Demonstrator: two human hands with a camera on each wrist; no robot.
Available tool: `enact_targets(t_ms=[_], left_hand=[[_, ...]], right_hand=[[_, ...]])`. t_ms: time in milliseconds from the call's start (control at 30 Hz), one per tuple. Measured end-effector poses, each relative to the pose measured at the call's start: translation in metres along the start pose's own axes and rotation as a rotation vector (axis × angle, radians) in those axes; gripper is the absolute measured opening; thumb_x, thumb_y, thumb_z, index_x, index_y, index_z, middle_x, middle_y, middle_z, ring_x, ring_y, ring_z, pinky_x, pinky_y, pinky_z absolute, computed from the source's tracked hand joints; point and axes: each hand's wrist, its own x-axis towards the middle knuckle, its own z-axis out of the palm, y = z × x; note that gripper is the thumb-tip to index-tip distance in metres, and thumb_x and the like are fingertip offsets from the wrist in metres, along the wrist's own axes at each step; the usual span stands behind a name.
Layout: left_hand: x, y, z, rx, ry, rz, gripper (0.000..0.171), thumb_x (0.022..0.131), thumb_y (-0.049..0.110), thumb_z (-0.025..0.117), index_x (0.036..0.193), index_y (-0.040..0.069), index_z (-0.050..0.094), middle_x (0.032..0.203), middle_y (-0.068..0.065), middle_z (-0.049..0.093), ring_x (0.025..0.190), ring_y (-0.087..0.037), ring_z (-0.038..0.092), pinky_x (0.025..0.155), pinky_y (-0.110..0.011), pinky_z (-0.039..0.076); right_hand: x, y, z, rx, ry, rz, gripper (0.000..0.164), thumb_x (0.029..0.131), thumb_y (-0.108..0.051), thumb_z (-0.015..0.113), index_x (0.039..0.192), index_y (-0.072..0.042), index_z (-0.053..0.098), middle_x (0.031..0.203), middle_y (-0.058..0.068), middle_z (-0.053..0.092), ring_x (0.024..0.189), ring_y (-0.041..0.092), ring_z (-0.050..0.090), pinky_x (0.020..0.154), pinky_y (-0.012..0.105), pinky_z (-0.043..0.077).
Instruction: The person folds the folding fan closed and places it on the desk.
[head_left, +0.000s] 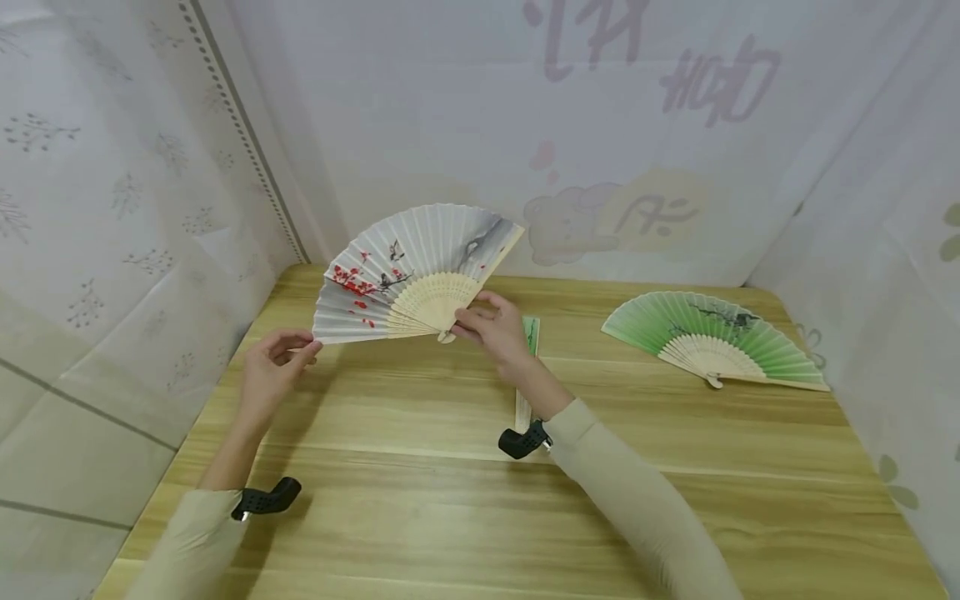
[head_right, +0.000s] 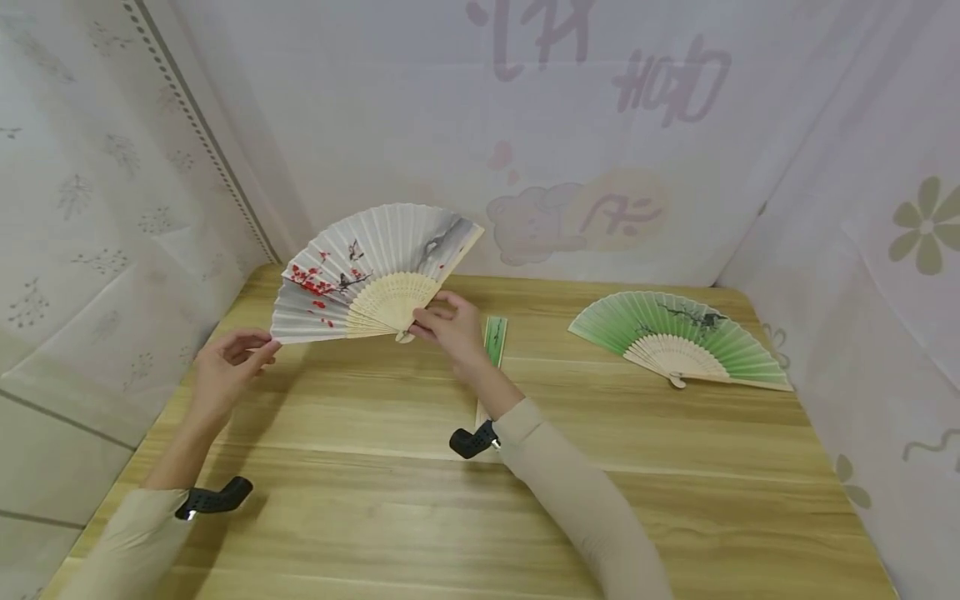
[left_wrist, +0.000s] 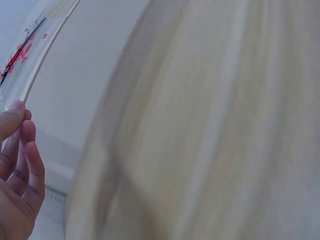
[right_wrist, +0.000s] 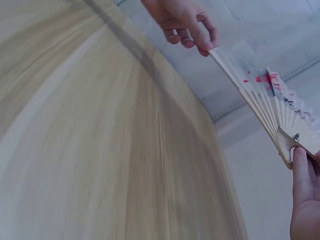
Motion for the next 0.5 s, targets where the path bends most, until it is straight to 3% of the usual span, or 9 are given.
enact_targets(t_ms=[133,367,500], left_hand=[[0.014,0.015,0.026,-0.009,-0.029,0.045,0.023,0.094,0.000,0.073,0.111,-0.012,0.065,0.092,-0.010,0.072,0.071,-0.010,0.067,0.059,-0.019,0.054],[0.031,0.064,0.069,-0.097,-0.084,0.130,0.018,0.093,-0.007,0.071,0.106,-0.016,0.064,0.092,-0.026,0.067,0.066,-0.009,0.064,0.058,-0.020,0.053],[0.039,0.075,0.087,-0.128,-0.098,0.148,0.018,0.092,-0.006,0.072,0.106,-0.015,0.065,0.094,-0.025,0.067,0.067,-0.011,0.065,0.059,-0.020,0.053]], right_hand=[[-0.007,-0.014,-0.025,0.009,0.017,-0.031,0.024,0.097,0.012,0.061,0.119,0.006,0.055,0.092,0.016,0.067,0.085,0.025,0.071,0.089,0.039,0.055],[-0.019,-0.037,-0.062,0.057,0.106,-0.066,0.014,0.098,0.009,0.062,0.111,0.006,0.060,0.097,0.016,0.069,0.090,0.026,0.072,0.092,0.040,0.054],[-0.023,-0.048,-0.082,0.107,0.130,-0.098,0.004,0.098,0.007,0.063,0.100,0.004,0.065,0.096,0.016,0.071,0.090,0.026,0.072,0.094,0.043,0.052]])
